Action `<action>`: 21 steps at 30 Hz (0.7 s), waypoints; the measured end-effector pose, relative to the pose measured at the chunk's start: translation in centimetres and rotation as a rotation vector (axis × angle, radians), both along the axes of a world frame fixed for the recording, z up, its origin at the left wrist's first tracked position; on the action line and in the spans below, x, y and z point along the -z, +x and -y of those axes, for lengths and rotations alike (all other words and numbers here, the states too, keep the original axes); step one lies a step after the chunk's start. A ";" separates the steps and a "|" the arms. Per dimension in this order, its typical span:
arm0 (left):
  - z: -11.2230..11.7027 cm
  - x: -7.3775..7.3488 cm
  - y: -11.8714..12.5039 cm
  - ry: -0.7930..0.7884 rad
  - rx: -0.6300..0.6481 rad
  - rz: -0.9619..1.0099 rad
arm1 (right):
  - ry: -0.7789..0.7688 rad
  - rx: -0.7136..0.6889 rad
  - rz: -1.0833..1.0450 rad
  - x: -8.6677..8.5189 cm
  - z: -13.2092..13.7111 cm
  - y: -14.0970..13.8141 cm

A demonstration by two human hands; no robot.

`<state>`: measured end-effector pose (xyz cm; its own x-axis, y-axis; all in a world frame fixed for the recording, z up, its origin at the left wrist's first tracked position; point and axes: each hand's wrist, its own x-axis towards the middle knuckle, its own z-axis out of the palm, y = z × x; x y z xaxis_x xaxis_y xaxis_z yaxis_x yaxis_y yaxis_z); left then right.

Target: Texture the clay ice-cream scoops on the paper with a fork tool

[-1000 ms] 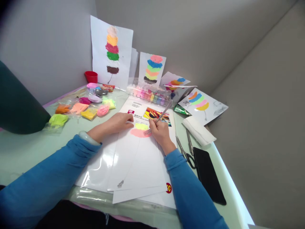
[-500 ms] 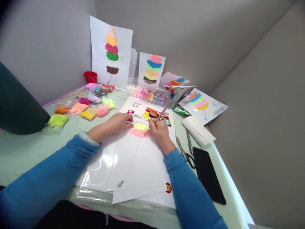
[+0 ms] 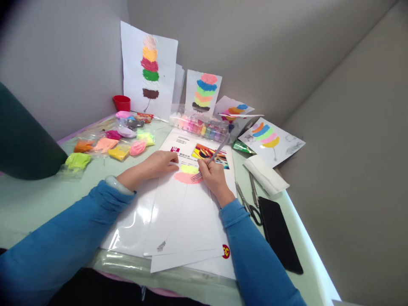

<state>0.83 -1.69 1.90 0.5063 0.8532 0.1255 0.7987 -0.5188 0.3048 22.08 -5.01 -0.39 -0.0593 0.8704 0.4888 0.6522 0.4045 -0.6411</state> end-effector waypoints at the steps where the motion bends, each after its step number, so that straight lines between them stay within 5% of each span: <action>1: 0.0 0.0 0.0 0.001 0.001 0.000 | -0.007 -0.010 0.009 0.0 0.0 -0.1; 21: 0.1 0.0 0.0 -0.002 0.007 0.019 | 0.014 0.037 0.117 -0.2 0.0 0.2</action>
